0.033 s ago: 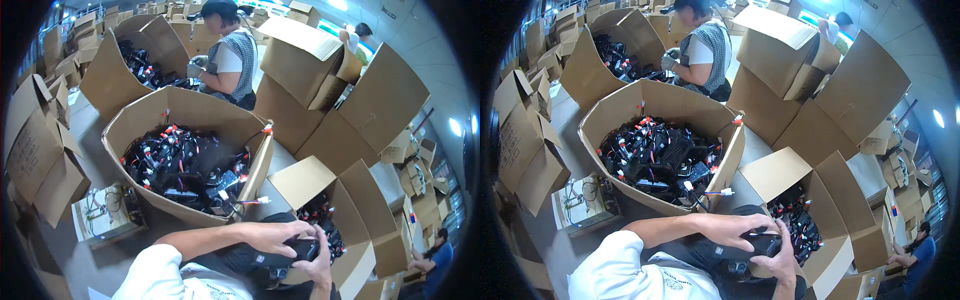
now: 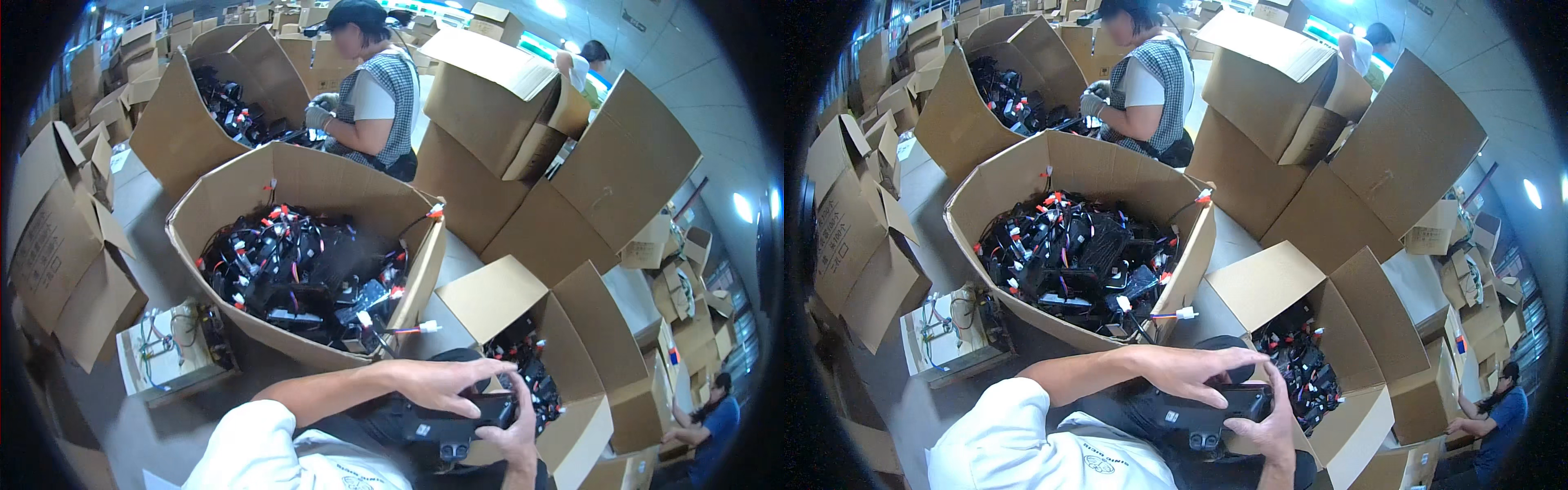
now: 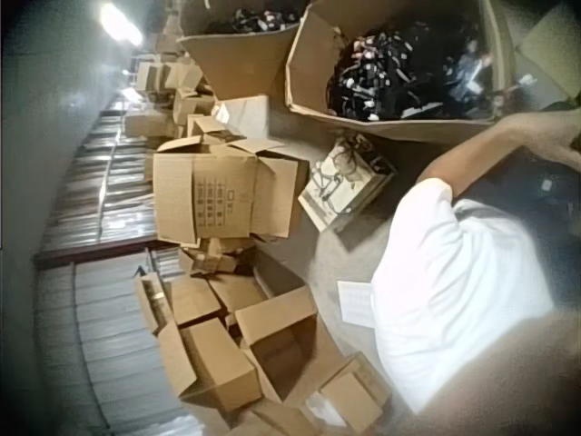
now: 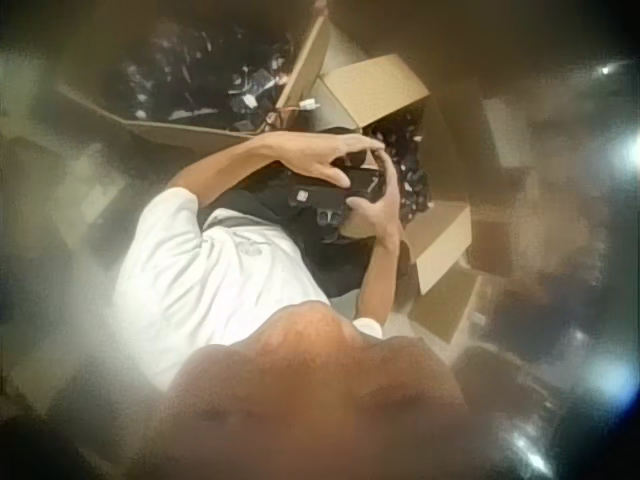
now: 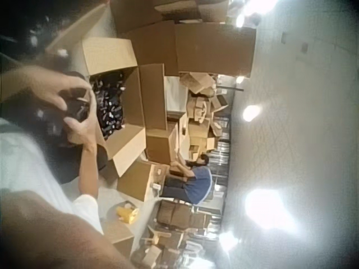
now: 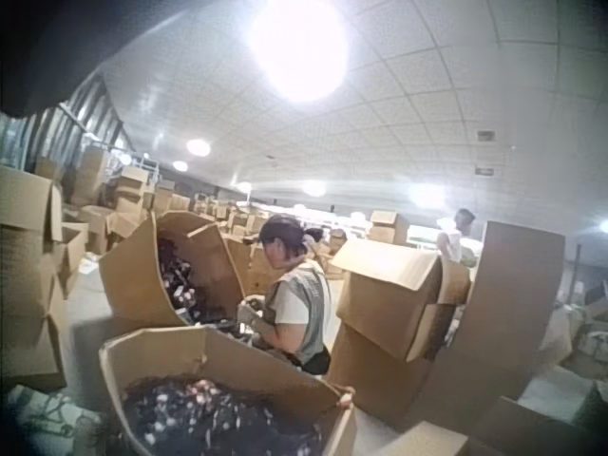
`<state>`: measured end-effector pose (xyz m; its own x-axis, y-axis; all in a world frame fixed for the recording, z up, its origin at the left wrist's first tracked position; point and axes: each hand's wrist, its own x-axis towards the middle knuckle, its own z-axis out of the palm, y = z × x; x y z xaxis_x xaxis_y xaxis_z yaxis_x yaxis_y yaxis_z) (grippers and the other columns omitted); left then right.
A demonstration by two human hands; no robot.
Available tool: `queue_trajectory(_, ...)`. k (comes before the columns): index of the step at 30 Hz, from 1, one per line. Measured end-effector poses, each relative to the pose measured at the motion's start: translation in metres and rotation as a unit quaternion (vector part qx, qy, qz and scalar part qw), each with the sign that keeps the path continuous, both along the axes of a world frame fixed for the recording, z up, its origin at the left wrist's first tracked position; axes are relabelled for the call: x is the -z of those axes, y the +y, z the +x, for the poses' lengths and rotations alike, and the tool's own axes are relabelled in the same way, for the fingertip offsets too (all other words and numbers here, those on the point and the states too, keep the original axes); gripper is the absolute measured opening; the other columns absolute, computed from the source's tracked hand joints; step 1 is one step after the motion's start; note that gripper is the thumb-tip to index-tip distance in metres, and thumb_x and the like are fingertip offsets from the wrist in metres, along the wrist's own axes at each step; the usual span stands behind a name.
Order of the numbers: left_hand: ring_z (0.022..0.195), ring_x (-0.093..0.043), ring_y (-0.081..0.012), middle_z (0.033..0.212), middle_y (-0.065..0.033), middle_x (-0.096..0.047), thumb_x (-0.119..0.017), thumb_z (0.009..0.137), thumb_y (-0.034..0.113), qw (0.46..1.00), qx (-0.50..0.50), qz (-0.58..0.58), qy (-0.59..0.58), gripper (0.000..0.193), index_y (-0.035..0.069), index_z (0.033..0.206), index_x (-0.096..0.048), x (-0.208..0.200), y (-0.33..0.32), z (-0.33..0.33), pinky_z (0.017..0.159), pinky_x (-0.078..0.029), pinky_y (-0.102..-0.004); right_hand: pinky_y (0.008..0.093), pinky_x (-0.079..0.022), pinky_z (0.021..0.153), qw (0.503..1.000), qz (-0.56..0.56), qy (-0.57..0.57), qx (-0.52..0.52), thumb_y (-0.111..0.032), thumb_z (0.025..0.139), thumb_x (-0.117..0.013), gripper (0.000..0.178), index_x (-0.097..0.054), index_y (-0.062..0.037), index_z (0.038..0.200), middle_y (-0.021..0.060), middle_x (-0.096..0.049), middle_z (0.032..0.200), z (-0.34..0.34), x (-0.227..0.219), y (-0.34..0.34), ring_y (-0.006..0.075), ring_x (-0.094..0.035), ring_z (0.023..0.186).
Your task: The person sorts electronic display devices by picking them from cardboard boxes, turning them over by hand, and placing them into adjacent cardboard boxes.
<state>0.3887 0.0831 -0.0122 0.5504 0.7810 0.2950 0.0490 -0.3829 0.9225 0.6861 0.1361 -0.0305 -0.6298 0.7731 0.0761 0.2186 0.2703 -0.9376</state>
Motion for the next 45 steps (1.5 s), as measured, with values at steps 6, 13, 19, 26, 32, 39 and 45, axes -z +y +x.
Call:
queue_trajectory(6, 0.156, -0.059, -0.0313, 0.167, -0.0247, -0.059, -0.084, 0.111, 0.034, 0.963, -0.178, -0.084, -0.186, 0.092, -0.003, 0.18, -0.035, 0.061, -0.035, 0.01, 0.133, -0.049, -0.0472, 0.0393, -0.06, 0.112, 0.967, -0.073, 0.191, 0.153, -0.045, 0.079, -0.11, 0.12, -0.048, 0.0037, 0.169, 0.0132, -0.071, 0.134, -0.006, 0.031, -0.031, 0.0266, -0.074, 0.123)
queue_trajectory(13, 0.127, -0.074, -0.0318, 0.146, -0.0216, -0.069, -0.089, 0.106, 0.028, 0.94, -0.338, 0.037, -0.035, 0.066, 0.001, 0.159, -0.059, 0.059, -0.052, 0.088, 0.11, -0.06, -0.0437, 0.0398, -0.063, 0.096, 0.899, -0.219, 0.25, 0.286, -0.032, 0.123, -0.052, 0.036, -0.071, -0.0031, 0.115, 0.0093, -0.077, 0.11, 0.012, 0.062, -0.031, 0.0198, -0.076, 0.103)
queue_trajectory(19, 0.097, -0.074, -0.0157, 0.109, -0.009, -0.079, -0.074, 0.113, 0.015, 0.908, -0.411, -0.059, -0.057, 0.023, -0.002, 0.128, -0.079, 0.035, -0.017, 0.109, 0.091, -0.059, -0.0331, 0.0338, -0.057, 0.099, 0.925, -0.178, 0.235, 0.24, -0.032, 0.117, -0.068, 0.039, -0.069, 0.0001, 0.14, 0.0073, -0.072, 0.125, 0.051, 0.066, -0.023, 0.0163, -0.068, 0.114)
queue_trajectory(26, 0.129, -0.075, -0.025, 0.142, -0.0174, -0.077, -0.077, 0.117, 0.038, 0.884, -0.128, -0.21, -0.398, 0.065, -0.008, 0.16, -0.062, 0.037, 0.072, 0.169, 0.115, -0.059, -0.0414, 0.0351, -0.057, 0.11, 0.964, -0.138, 0.102, 0.204, -0.027, 0.089, -0.105, 0.089, -0.057, -0.001, 0.158, 0.0059, -0.07, 0.129, 0.157, -0.002, 0.025, 0.0181, -0.069, 0.122)
queue_trajectory(32, 0.098, -0.086, -0.0328, 0.112, -0.0245, -0.085, -0.088, 0.106, 0.024, 0.954, -0.01, -0.154, 0.256, 0.05, -0.005, 0.145, -0.072, 0.076, 0.171, 0.234, 0.088, -0.065, -0.0458, 0.0449, -0.065, 0.109, 0.843, -0.101, 0.4, 0.346, -0.039, 0.117, -0.072, 0.052, -0.07, 0.0032, 0.148, 0.0147, -0.079, 0.14, 0.227, 0.018, 0.22, 0.0251, -0.079, 0.125)
queue_trajectory(39, 0.099, -0.079, -0.0174, 0.13, -0.0155, -0.079, -0.078, 0.112, 0.006, 0.907, -0.147, -0.349, -0.186, 0.064, -0.01, 0.169, -0.054, 0.092, 0.34, 0.199, 0.082, -0.065, -0.0314, 0.0463, -0.064, 0.103, 0.819, -0.426, 0.217, 0.318, -0.04, 0.112, -0.077, 0.044, -0.076, -0.0147, 0.148, 0.0056, -0.085, 0.135, 0.329, 0.188, 0.408, 0.0204, -0.08, 0.122)
queue_trajectory(45, 0.152, -0.063, -0.0351, 0.164, -0.0267, -0.064, -0.079, 0.109, 0.008, 0.88, -0.446, -0.04, -0.159, 0.076, -0.016, 0.172, -0.044, 0.107, 0.453, 0.271, 0.133, -0.045, -0.0483, 0.065, -0.057, 0.121, 0.789, -0.412, 0.329, 0.315, -0.035, 0.117, -0.076, 0.051, -0.067, -0.0018, 0.154, 0.0154, -0.076, 0.15, 0.267, 0.354, 0.583, 0.0344, -0.073, 0.138)
